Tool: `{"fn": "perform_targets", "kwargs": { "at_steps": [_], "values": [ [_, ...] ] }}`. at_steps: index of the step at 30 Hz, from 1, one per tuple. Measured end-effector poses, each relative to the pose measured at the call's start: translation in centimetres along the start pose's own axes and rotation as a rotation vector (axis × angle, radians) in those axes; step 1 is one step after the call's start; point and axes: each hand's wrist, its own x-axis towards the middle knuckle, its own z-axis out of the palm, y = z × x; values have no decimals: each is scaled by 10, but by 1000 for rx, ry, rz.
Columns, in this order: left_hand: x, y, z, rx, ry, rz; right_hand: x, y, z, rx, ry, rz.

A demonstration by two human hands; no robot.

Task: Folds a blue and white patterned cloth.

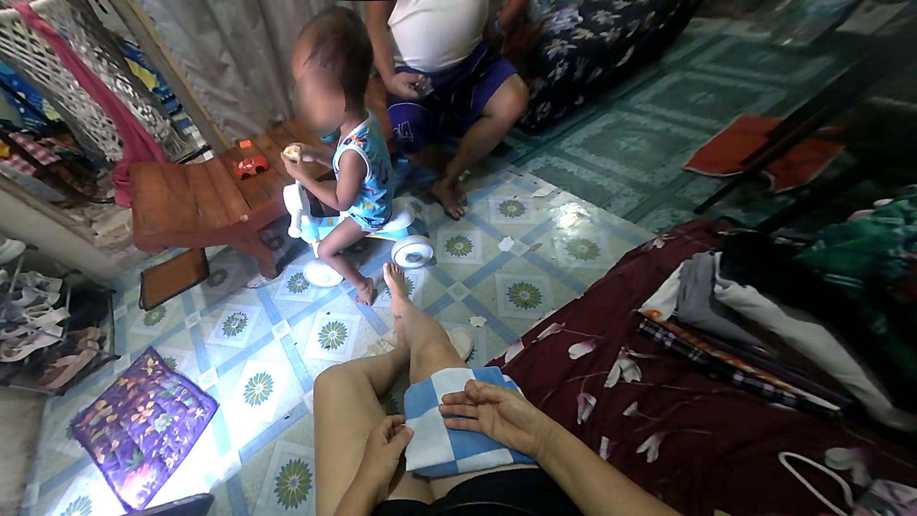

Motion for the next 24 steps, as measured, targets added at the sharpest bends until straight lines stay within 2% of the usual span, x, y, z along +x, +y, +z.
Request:
{"fn": "perform_targets", "kwargs": {
  "at_steps": [24],
  "values": [
    [1, -2, -1, -8, -6, -7, 1, 1, -1, 17, -4, -13]
  ]
}}
